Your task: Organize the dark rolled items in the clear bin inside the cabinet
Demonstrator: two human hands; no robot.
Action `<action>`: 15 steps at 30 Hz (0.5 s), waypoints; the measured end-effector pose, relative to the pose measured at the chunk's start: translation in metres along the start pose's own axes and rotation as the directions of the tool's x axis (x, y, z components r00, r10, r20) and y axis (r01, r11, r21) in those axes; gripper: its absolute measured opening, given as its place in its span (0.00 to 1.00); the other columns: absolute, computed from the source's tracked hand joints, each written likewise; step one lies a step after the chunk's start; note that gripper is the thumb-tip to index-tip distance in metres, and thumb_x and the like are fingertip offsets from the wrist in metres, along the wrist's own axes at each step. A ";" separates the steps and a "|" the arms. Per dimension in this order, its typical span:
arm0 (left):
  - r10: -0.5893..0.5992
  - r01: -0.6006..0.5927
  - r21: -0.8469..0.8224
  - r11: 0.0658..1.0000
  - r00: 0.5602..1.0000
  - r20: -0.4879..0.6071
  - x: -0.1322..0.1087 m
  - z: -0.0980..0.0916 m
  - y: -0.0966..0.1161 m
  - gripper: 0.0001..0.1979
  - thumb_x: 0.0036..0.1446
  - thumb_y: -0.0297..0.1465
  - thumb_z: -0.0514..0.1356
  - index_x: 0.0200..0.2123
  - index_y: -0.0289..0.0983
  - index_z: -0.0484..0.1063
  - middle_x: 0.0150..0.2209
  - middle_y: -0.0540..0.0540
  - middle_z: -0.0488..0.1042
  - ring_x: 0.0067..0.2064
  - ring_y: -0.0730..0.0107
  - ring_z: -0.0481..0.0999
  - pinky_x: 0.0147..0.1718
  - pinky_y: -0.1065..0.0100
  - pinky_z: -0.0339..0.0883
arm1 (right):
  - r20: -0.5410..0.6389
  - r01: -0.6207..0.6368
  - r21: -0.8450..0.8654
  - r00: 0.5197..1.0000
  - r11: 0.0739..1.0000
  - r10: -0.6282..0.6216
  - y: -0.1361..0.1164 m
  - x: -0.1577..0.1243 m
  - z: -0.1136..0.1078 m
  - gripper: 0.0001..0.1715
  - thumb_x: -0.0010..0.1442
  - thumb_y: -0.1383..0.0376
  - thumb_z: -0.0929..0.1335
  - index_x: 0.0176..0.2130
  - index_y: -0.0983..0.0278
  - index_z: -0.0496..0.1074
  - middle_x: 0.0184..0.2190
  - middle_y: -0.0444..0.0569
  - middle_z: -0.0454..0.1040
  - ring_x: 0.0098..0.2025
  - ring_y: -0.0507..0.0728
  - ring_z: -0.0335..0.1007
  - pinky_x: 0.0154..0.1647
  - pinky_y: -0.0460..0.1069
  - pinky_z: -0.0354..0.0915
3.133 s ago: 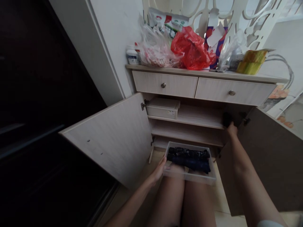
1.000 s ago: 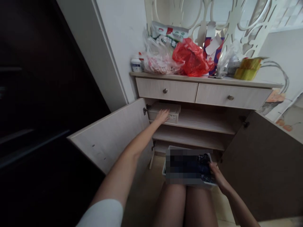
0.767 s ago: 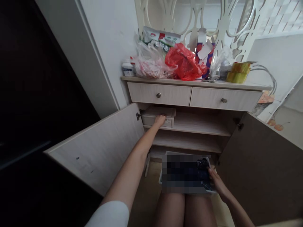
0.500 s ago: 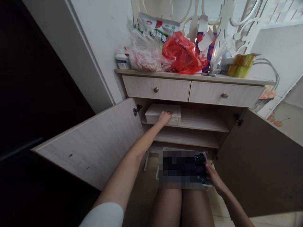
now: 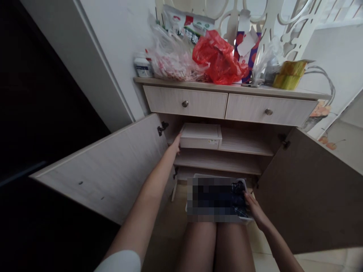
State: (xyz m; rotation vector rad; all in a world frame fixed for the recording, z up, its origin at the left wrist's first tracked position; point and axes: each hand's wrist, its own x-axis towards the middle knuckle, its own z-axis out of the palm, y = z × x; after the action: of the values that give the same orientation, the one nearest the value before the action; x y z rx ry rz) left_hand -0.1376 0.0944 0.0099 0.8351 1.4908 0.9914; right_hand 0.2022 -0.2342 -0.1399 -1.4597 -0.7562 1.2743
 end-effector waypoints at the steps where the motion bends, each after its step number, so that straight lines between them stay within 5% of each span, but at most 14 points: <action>1: -0.077 0.080 -0.043 0.996 0.995 0.066 0.001 -0.001 -0.001 0.46 0.54 0.59 0.54 0.68 0.40 0.50 0.63 0.27 0.61 0.64 0.33 0.61 0.57 0.37 0.58 | 0.003 0.017 0.011 1.000 1.000 -0.017 0.000 0.000 0.001 0.51 0.46 0.31 0.70 0.60 0.54 0.71 0.63 0.49 0.66 0.67 0.68 0.58 0.64 0.63 0.58; 3: -0.132 0.141 -0.121 0.983 0.988 0.079 0.001 0.002 -0.001 0.44 0.52 0.58 0.57 0.66 0.41 0.55 0.58 0.29 0.67 0.59 0.37 0.69 0.53 0.40 0.65 | 0.006 0.063 0.031 0.998 0.998 -0.063 0.001 0.001 0.002 0.48 0.46 0.33 0.71 0.57 0.55 0.74 0.61 0.50 0.69 0.67 0.68 0.57 0.65 0.63 0.56; 8: -0.027 0.027 -0.231 0.973 1.000 0.006 -0.011 0.003 0.002 0.34 0.55 0.52 0.60 0.61 0.45 0.62 0.54 0.38 0.70 0.55 0.50 0.73 0.48 0.52 0.73 | -0.083 0.089 0.095 0.993 0.991 -0.081 0.004 0.002 0.004 0.39 0.45 0.38 0.74 0.50 0.57 0.79 0.56 0.49 0.74 0.65 0.67 0.62 0.63 0.62 0.60; 15: -0.036 0.028 -0.319 0.947 0.999 -0.021 -0.047 -0.050 -0.004 0.31 0.55 0.48 0.61 0.60 0.44 0.63 0.49 0.39 0.72 0.51 0.53 0.75 0.49 0.52 0.74 | -0.196 0.070 0.142 0.980 0.987 -0.041 0.001 -0.004 -0.012 0.36 0.42 0.41 0.74 0.45 0.60 0.81 0.50 0.50 0.78 0.56 0.69 0.72 0.53 0.60 0.70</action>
State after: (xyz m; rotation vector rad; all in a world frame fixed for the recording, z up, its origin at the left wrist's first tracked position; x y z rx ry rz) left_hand -0.1804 0.0434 0.0270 0.5646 1.3153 1.1851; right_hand 0.2130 -0.2415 -0.1407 -1.4073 -0.5575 1.1038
